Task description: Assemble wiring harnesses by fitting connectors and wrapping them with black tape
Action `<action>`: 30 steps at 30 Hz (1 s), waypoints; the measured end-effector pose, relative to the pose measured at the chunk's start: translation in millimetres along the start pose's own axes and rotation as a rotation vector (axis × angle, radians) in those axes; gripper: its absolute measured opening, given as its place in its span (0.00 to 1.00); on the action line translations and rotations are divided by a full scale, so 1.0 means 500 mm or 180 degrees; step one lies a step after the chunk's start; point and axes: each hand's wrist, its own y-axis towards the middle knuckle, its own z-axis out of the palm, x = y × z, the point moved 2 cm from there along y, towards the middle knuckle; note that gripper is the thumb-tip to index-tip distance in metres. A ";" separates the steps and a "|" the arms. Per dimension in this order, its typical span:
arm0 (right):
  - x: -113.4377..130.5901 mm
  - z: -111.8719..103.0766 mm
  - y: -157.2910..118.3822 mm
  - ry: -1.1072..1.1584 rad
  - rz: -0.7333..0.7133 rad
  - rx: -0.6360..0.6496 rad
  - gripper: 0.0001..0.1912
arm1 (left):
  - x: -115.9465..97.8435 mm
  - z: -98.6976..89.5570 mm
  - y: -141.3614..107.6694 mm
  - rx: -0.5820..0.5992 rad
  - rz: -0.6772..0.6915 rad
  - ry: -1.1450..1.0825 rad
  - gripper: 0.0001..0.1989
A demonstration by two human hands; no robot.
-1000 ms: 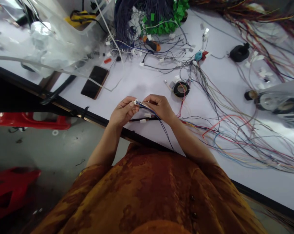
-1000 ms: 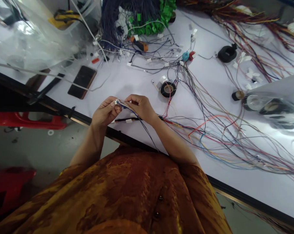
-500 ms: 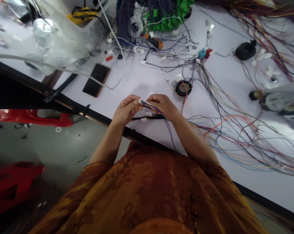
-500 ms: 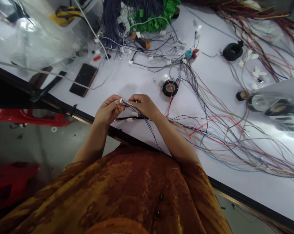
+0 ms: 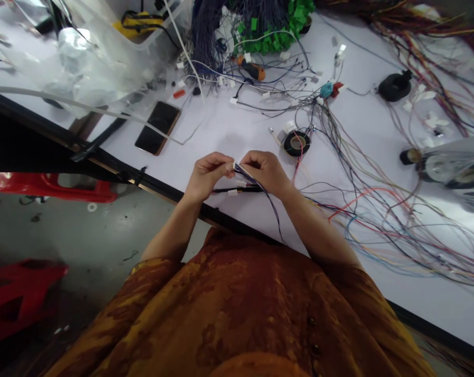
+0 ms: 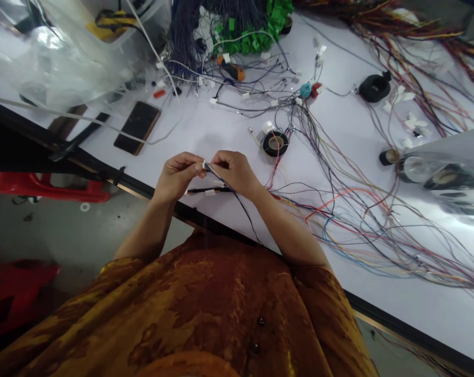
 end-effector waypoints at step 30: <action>-0.007 0.057 -0.042 -0.2037 -0.0268 -0.0010 0.14 | 0.006 0.004 -0.018 -0.0710 -0.0612 -0.0710 0.06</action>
